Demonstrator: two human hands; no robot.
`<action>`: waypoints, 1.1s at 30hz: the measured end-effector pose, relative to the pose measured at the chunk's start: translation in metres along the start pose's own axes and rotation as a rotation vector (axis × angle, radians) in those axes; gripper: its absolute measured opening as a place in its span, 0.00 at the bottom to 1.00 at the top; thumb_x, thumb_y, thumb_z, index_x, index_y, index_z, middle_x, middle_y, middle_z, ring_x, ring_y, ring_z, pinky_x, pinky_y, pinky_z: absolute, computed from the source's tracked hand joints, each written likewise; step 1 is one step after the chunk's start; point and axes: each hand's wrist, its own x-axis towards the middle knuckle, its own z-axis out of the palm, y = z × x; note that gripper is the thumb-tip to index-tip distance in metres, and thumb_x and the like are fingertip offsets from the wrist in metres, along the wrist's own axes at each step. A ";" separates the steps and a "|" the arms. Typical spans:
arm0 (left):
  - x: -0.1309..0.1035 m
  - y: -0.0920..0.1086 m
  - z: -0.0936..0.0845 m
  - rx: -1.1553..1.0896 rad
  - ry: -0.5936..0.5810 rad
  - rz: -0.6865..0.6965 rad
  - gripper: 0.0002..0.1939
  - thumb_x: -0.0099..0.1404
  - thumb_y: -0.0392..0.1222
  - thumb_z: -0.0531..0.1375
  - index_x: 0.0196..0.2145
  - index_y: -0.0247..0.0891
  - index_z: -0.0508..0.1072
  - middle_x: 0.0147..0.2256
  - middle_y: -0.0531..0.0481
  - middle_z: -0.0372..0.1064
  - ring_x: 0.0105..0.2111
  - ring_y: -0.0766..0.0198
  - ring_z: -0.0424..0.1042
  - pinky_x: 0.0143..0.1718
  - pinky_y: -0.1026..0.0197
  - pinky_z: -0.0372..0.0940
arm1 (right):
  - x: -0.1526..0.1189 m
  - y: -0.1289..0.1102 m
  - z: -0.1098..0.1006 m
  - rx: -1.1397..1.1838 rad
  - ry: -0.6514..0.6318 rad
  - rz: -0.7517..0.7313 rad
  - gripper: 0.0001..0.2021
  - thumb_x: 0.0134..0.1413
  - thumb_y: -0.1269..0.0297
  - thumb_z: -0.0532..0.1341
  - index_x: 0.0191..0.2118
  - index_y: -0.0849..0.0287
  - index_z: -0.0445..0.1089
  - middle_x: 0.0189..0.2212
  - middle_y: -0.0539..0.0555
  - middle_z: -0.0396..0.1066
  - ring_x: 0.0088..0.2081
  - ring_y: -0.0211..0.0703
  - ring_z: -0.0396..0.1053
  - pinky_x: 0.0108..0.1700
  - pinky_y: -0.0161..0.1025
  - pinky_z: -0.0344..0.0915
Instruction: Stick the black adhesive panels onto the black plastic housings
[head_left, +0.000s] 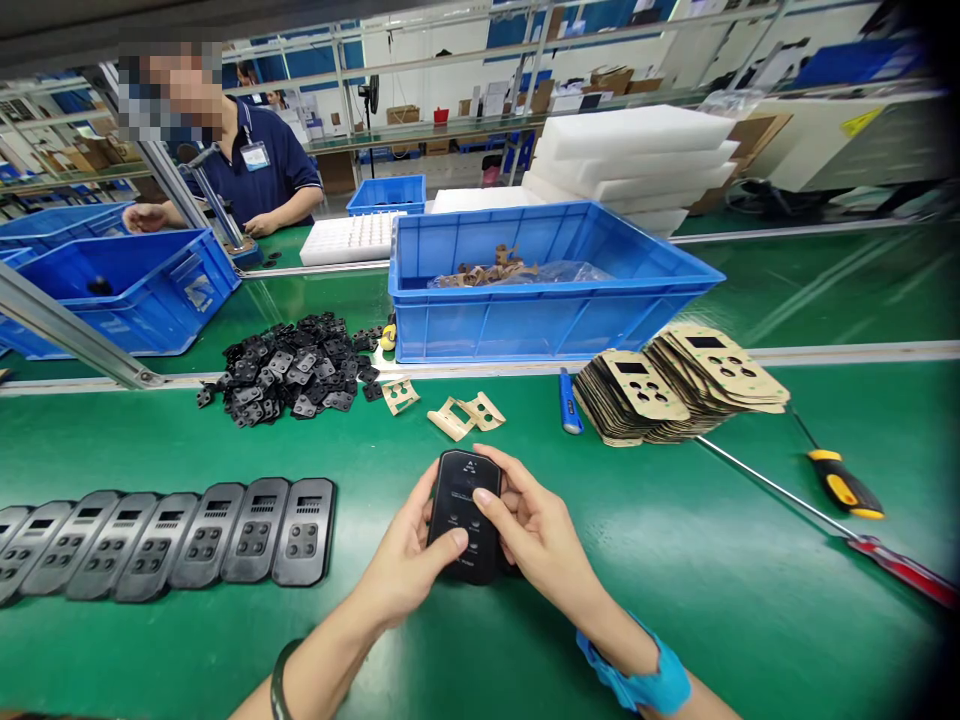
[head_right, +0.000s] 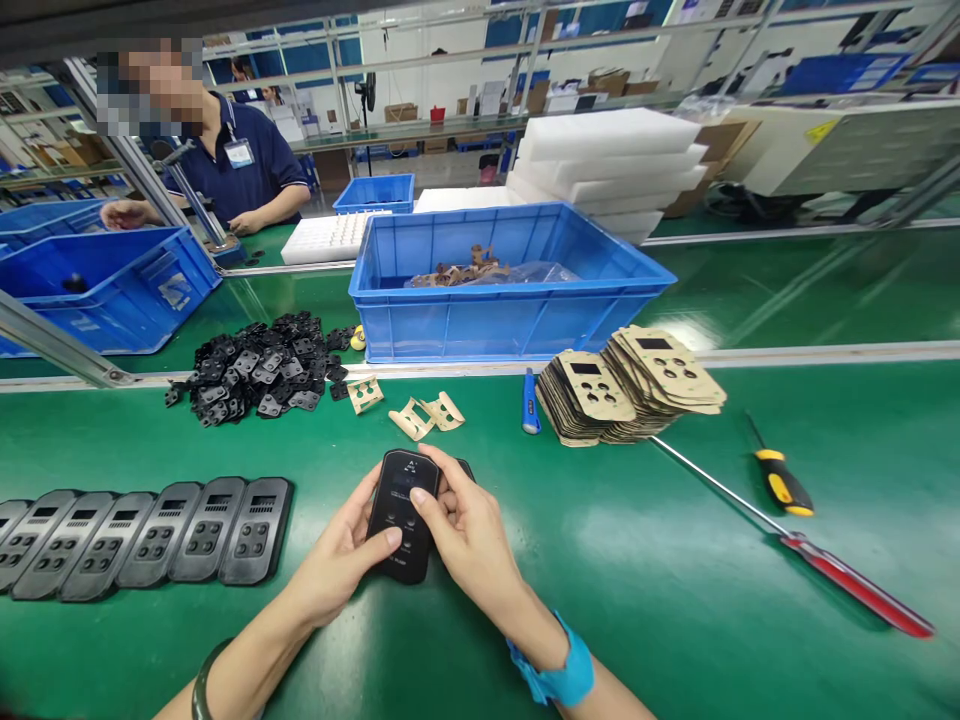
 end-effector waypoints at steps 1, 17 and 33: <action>0.000 -0.002 0.000 0.039 0.004 0.026 0.40 0.59 0.42 0.65 0.64 0.42 0.51 0.55 0.43 0.65 0.56 0.54 0.62 0.54 0.56 0.60 | -0.001 0.001 0.001 -0.022 0.007 -0.017 0.22 0.61 0.55 0.55 0.58 0.58 0.59 0.28 0.50 0.67 0.23 0.37 0.64 0.22 0.32 0.61; 0.000 -0.004 0.007 0.166 -0.033 0.114 0.35 0.58 0.46 0.65 0.59 0.39 0.57 0.50 0.42 0.68 0.47 0.55 0.70 0.49 0.54 0.64 | 0.001 -0.001 0.002 0.081 0.054 0.063 0.25 0.60 0.53 0.56 0.58 0.59 0.57 0.20 0.44 0.63 0.14 0.32 0.58 0.14 0.29 0.58; -0.002 -0.005 0.010 0.123 -0.005 -0.064 0.32 0.62 0.55 0.59 0.56 0.36 0.55 0.33 0.45 0.74 0.27 0.59 0.76 0.26 0.61 0.71 | -0.001 -0.005 0.002 0.065 0.041 0.064 0.24 0.59 0.53 0.57 0.57 0.60 0.58 0.20 0.45 0.65 0.13 0.32 0.58 0.13 0.29 0.58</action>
